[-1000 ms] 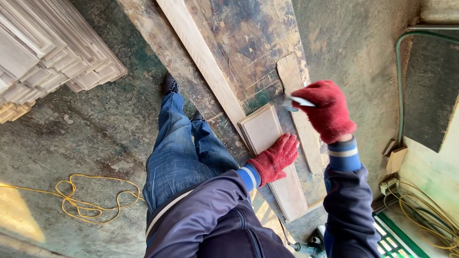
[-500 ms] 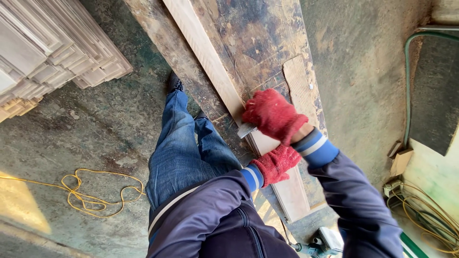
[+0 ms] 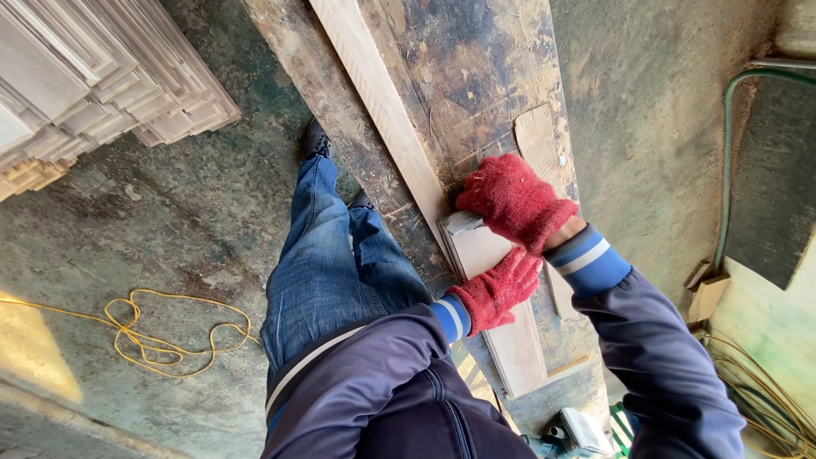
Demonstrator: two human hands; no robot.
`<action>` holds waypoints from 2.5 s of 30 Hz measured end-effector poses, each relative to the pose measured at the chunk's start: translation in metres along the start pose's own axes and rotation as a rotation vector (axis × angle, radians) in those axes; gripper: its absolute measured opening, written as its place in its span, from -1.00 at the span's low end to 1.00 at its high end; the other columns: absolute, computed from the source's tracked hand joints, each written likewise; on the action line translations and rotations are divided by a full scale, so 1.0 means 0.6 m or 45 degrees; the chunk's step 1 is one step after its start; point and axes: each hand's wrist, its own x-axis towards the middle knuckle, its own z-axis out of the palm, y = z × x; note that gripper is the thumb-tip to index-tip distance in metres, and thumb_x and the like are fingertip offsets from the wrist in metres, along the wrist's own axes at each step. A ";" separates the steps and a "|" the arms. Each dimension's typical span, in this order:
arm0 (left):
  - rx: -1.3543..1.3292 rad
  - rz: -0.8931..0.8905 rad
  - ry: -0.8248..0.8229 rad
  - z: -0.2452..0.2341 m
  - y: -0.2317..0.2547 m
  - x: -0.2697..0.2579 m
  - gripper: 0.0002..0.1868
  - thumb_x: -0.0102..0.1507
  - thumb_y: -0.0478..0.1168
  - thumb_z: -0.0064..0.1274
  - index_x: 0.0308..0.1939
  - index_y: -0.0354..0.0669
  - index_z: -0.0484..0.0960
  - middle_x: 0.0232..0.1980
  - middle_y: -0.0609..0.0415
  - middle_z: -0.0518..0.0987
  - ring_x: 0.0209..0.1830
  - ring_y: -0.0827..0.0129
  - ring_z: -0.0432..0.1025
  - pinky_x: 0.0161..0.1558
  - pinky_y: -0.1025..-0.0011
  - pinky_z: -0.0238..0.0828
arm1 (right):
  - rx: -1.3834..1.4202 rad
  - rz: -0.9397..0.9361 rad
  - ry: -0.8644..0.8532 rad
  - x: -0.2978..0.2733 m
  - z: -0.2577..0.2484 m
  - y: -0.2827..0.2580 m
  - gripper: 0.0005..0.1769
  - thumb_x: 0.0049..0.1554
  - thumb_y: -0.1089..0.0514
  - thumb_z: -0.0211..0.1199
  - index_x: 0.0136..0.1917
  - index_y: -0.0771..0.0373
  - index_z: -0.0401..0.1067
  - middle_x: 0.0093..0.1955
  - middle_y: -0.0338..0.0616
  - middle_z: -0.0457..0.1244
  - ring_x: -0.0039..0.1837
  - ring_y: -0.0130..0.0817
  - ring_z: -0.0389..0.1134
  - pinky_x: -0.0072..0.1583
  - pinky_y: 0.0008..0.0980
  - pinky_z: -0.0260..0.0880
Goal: Manually sanding a wood plank with sandpaper at a workbench.
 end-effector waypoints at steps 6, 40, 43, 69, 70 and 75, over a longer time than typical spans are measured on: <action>-0.924 -0.257 -0.074 0.008 0.011 -0.005 -0.40 0.31 0.17 0.06 0.36 0.03 0.52 0.40 -0.08 0.50 0.52 0.04 0.27 0.55 -0.02 0.11 | 0.072 0.297 -0.658 0.079 -0.084 -0.079 -0.90 0.05 0.32 0.35 -0.16 0.15 0.55 -0.29 -0.15 0.39 -0.07 -0.19 0.47 -0.12 -0.28 0.58; 0.133 -0.052 0.011 -0.049 -0.005 -0.030 -0.23 0.41 0.33 -0.35 0.59 0.05 0.16 0.68 -0.05 0.06 0.70 -0.12 -0.22 0.66 -0.25 -0.47 | 0.471 1.053 0.146 -0.152 -0.096 -0.011 -0.82 0.00 0.27 0.38 -0.10 0.11 0.48 -0.17 -0.25 0.35 -0.11 -0.35 0.41 -0.06 -0.38 0.48; 0.012 -0.003 0.533 0.054 0.006 0.003 -0.40 0.39 0.02 -0.16 0.44 -0.20 0.29 0.52 -0.23 0.23 0.60 -0.18 0.01 0.60 -0.24 -0.17 | 1.110 1.577 0.805 -0.209 -0.067 -0.046 -0.72 0.14 0.20 0.43 0.13 0.16 0.53 0.00 -0.17 0.41 0.02 -0.38 0.41 0.07 -0.38 0.47; 0.062 -0.085 0.365 0.017 -0.035 -0.121 -0.28 0.17 -0.20 -0.03 0.44 -0.13 0.27 0.49 -0.14 0.30 0.47 -0.03 0.20 0.47 -0.17 0.02 | 0.215 1.343 0.788 -0.081 0.082 -0.102 -0.84 0.03 0.07 0.33 -0.28 0.08 0.38 -0.36 -0.05 0.25 -0.22 0.08 0.39 -0.20 0.07 0.44; -0.010 -0.074 0.420 0.019 -0.036 -0.123 -0.33 0.15 -0.22 -0.01 0.38 -0.12 0.32 0.45 -0.14 0.32 0.48 -0.06 0.16 0.50 -0.16 0.01 | 0.136 1.326 0.770 -0.074 0.096 -0.090 -0.80 0.05 0.02 0.32 -0.29 0.08 0.37 -0.38 -0.06 0.23 -0.25 0.07 0.39 -0.24 0.02 0.42; -0.044 -0.021 0.342 0.005 -0.044 -0.140 -0.43 0.21 -0.18 -0.07 0.34 -0.05 0.41 0.51 -0.07 0.32 0.53 0.00 0.15 0.57 -0.07 -0.14 | -0.062 1.346 0.659 -0.189 0.169 -0.160 -0.72 -0.03 -0.06 0.44 -0.27 0.03 0.36 -0.37 -0.14 0.23 -0.25 -0.02 0.39 -0.21 -0.03 0.42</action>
